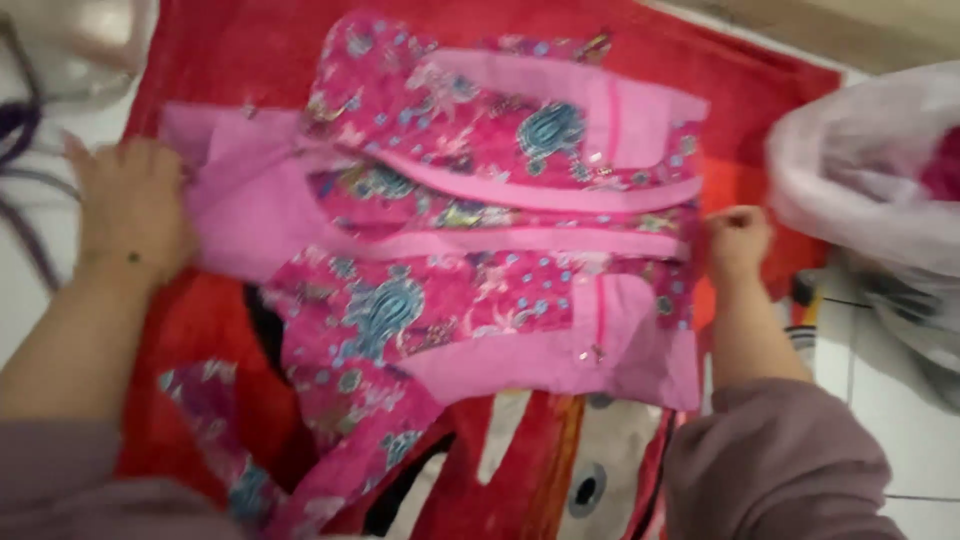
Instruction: The recorder is ironing and folding a pink patterned garment on a rug.
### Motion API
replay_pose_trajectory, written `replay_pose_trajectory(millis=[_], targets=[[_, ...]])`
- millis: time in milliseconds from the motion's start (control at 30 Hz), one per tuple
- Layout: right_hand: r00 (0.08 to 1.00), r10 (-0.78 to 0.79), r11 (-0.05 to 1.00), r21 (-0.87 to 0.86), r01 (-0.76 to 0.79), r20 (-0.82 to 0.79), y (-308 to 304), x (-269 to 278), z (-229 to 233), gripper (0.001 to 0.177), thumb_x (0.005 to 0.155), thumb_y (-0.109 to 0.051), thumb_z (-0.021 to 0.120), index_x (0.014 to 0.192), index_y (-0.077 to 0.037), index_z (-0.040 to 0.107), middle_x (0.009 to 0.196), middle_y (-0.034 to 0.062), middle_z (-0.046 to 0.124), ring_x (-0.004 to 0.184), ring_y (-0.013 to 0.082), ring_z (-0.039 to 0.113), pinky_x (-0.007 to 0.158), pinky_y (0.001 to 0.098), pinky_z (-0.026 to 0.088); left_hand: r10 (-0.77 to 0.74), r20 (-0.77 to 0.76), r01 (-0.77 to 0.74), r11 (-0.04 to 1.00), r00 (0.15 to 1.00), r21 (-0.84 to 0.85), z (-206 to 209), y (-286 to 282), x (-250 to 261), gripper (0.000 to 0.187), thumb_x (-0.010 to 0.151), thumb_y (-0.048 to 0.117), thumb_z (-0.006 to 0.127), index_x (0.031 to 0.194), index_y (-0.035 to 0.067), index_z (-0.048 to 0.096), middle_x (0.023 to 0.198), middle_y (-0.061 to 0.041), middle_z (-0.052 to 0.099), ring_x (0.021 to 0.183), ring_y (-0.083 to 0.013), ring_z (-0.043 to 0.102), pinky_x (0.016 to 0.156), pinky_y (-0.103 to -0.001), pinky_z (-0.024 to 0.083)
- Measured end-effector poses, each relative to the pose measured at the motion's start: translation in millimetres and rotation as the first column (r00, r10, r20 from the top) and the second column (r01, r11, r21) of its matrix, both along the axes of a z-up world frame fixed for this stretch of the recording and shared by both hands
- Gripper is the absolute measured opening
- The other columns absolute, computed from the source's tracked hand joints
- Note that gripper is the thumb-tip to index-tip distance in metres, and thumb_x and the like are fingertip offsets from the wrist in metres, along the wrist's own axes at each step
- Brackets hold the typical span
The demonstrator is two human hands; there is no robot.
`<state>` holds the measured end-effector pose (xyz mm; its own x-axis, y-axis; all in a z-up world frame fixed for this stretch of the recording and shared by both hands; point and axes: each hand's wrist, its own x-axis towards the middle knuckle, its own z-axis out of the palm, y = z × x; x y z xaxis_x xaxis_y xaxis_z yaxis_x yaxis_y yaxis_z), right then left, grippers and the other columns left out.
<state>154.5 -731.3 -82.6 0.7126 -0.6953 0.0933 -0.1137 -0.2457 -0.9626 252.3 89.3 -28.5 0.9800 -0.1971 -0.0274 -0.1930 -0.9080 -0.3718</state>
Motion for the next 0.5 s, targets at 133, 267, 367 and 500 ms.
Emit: replay_pose_trajectory(millis=[133,267,367,500], targets=[[0.837,0.219,0.904,-0.220,-0.368,-0.501,34.6,-13.8,34.3,0.017,0.089,-0.004,0.077,0.105,-0.005,0.071,0.092,0.0041,0.070,0.083,0.0138,0.064,0.074,0.0302,0.053,0.008,-0.197,-0.102,0.875,0.980,-0.474,11.2,-60.4,8.4,0.111,0.059,0.052,0.087,0.154,0.012,0.044,0.150,-0.023,0.048,0.144,-0.0481,0.036,0.113,-0.071,0.002],[0.672,0.359,0.818,-0.128,-0.560,-0.648,43.7,-19.0,44.9,0.030,0.083,-0.008,0.077,0.113,-0.009,0.072,0.092,0.0057,0.070,0.083,0.0167,0.064,0.074,0.0333,0.054,0.284,-0.175,-0.333,0.834,0.943,-0.440,-5.5,-58.4,15.8,0.106,0.055,0.059,0.092,0.142,0.011,0.058,0.134,-0.025,0.059,0.128,-0.0502,0.047,0.112,-0.069,0.014],[0.578,0.291,0.715,-0.229,-0.661,-0.762,54.2,-13.8,65.2,0.032,0.076,-0.010,0.085,0.105,-0.006,0.072,0.093,0.0110,0.072,0.085,0.0219,0.067,0.077,0.0375,0.055,0.293,-0.154,-0.331,0.831,0.944,-0.447,19.6,-44.9,4.9,0.039,0.087,0.052,0.082,0.107,0.019,0.080,0.117,-0.014,0.074,0.131,-0.0436,0.054,0.119,-0.062,0.029],[0.610,0.159,0.670,-0.370,-0.644,-0.776,48.3,-13.5,65.3,0.026,0.076,-0.013,0.089,0.096,-0.005,0.075,0.098,0.0151,0.072,0.090,0.0276,0.070,0.081,0.0416,0.056,0.246,0.034,-0.214,0.895,0.969,-0.391,4.1,-16.3,9.5,0.031,0.082,0.052,0.086,0.092,0.023,0.082,0.109,-0.012,0.069,0.122,-0.0448,0.049,0.103,-0.063,0.028]])
